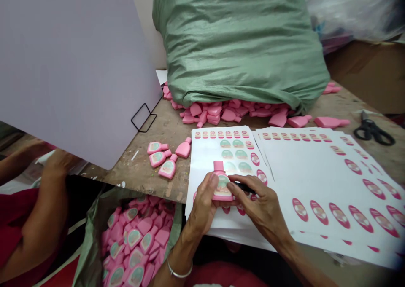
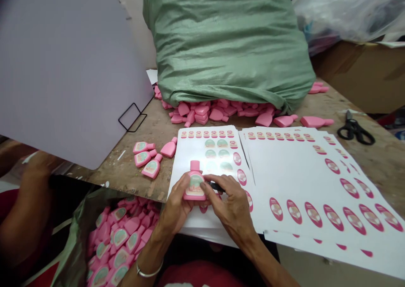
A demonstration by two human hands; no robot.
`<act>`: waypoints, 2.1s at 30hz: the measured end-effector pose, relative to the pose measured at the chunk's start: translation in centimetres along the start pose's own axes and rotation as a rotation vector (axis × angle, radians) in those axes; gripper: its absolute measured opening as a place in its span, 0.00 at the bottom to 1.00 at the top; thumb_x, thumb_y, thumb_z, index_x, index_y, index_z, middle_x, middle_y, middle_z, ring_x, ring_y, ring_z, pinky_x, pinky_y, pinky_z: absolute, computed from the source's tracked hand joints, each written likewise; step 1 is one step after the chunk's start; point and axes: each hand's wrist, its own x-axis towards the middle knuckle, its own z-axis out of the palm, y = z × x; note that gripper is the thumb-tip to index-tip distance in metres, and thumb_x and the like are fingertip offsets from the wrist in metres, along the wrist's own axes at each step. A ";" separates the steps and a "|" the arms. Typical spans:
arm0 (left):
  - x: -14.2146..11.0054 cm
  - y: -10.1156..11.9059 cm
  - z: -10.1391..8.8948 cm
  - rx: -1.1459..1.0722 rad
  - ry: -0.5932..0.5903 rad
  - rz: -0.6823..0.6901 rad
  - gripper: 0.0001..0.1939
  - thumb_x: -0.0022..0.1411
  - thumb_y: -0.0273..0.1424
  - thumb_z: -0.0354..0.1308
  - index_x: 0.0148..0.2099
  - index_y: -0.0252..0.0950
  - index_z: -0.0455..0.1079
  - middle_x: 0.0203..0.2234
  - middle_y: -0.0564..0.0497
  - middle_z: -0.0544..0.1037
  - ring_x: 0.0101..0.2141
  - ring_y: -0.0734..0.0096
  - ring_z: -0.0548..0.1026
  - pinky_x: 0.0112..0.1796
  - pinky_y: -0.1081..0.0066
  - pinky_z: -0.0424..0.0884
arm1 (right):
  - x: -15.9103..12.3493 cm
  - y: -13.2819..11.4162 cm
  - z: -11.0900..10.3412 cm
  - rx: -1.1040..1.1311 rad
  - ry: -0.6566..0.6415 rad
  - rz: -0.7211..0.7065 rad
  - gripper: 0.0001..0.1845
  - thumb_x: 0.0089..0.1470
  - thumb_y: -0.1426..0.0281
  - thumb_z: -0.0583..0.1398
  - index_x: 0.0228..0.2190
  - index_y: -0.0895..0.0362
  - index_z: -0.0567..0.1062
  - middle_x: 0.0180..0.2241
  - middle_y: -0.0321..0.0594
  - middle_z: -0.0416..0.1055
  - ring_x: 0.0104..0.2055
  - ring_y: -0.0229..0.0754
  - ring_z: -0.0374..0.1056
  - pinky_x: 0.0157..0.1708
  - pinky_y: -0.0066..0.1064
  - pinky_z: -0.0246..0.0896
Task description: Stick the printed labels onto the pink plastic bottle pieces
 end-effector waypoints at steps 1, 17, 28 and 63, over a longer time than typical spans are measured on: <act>-0.1 0.1 0.0 0.015 -0.042 0.028 0.22 0.57 0.42 0.59 0.49 0.35 0.67 0.39 0.47 0.75 0.34 0.67 0.75 0.33 0.69 0.74 | 0.1 0.2 -0.1 -0.034 0.008 -0.010 0.14 0.54 0.59 0.59 0.39 0.52 0.76 0.38 0.43 0.75 0.39 0.46 0.70 0.40 0.39 0.66; -0.9 0.5 -1.7 -0.074 -0.357 -0.040 0.20 0.57 0.30 0.60 0.51 0.33 0.63 0.35 0.47 0.74 0.37 0.65 0.76 0.36 0.65 0.76 | 5.1 0.1 0.6 0.210 -0.450 0.271 0.34 0.39 0.55 0.67 0.48 0.55 0.70 0.46 0.44 0.72 0.50 0.52 0.67 0.50 0.42 0.64; 4.7 4.9 -5.7 1.141 0.427 0.553 0.17 0.64 0.32 0.49 0.53 0.33 0.63 0.46 0.39 0.73 0.49 0.53 0.70 0.52 0.49 0.62 | 11.5 2.6 1.0 -0.060 -0.256 0.114 0.22 0.49 0.50 0.59 0.36 0.55 0.76 0.23 0.36 0.70 0.23 0.38 0.64 0.22 0.27 0.60; 3.1 2.6 0.2 0.123 0.102 0.227 0.19 0.56 0.41 0.60 0.45 0.32 0.68 0.37 0.44 0.76 0.35 0.64 0.78 0.34 0.69 0.74 | 3.5 2.5 -5.3 -0.084 -0.069 0.190 0.20 0.58 0.53 0.50 0.42 0.54 0.66 0.32 0.40 0.72 0.30 0.41 0.69 0.29 0.32 0.62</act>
